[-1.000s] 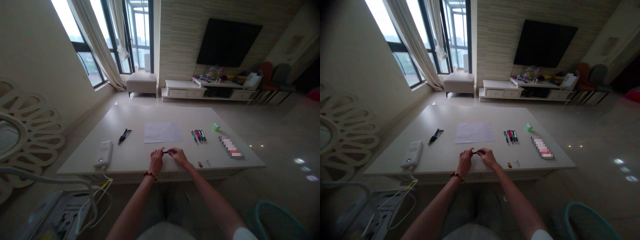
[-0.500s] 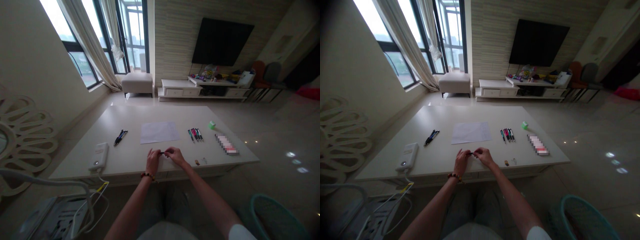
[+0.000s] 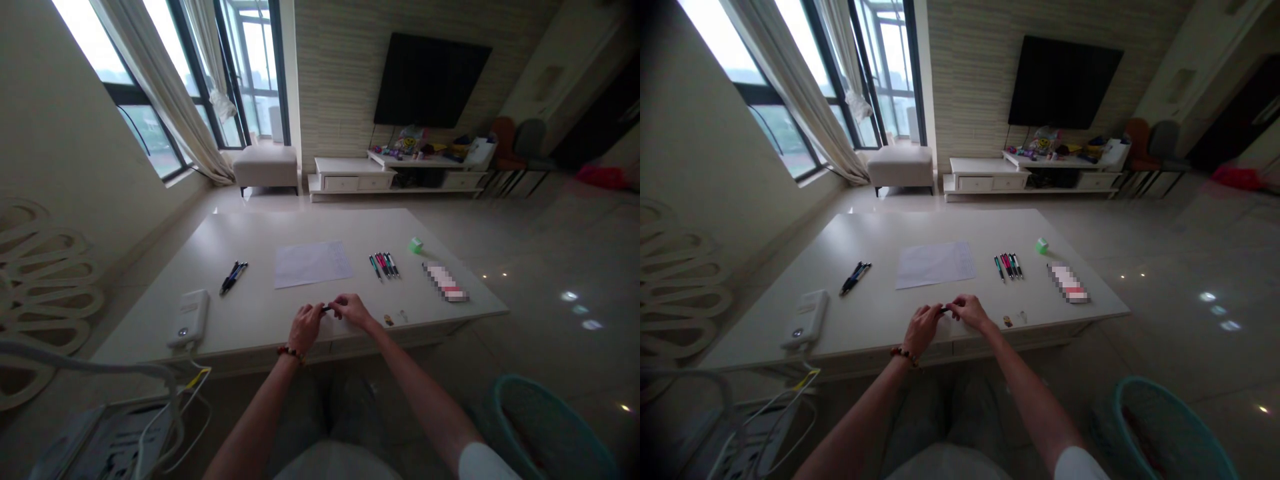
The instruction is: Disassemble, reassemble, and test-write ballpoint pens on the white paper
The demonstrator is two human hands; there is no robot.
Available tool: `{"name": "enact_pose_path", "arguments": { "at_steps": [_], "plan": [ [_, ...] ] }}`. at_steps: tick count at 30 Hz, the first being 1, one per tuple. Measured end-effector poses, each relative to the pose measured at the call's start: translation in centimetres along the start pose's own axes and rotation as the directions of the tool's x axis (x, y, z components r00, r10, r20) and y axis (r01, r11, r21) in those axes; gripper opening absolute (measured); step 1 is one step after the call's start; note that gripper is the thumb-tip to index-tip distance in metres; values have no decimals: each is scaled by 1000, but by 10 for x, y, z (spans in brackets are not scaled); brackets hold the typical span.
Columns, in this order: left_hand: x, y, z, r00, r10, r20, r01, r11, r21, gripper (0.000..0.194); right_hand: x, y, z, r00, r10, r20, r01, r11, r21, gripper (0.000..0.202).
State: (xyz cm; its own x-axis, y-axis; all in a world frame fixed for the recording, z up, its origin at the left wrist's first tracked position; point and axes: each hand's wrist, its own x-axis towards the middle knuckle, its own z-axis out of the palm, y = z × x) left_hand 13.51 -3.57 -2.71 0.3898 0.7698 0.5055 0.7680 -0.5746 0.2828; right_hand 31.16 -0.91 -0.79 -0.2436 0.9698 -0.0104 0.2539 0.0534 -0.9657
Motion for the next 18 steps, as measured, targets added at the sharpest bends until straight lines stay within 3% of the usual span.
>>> {"name": "enact_pose_path", "arguments": {
  "at_steps": [6,11,15,18],
  "plan": [
    [-1,2,-2,998,59,10,-59,998,37,19,-3,0,5,996,10,-90,-27,982,-187,52],
    [1,2,-3,1000,14,15,-14,1000,19,20,-2,2,5,998,-58,39,60,996,-67,42],
    [1,2,-3,1000,18,-5,-18,1000,1,20,0,1,2,998,-6,55,12,995,-99,51],
    [1,2,-4,1000,-17,-7,17,1000,4,18,1,-2,-1,996,-21,91,27,998,-57,39]
  ]
}}
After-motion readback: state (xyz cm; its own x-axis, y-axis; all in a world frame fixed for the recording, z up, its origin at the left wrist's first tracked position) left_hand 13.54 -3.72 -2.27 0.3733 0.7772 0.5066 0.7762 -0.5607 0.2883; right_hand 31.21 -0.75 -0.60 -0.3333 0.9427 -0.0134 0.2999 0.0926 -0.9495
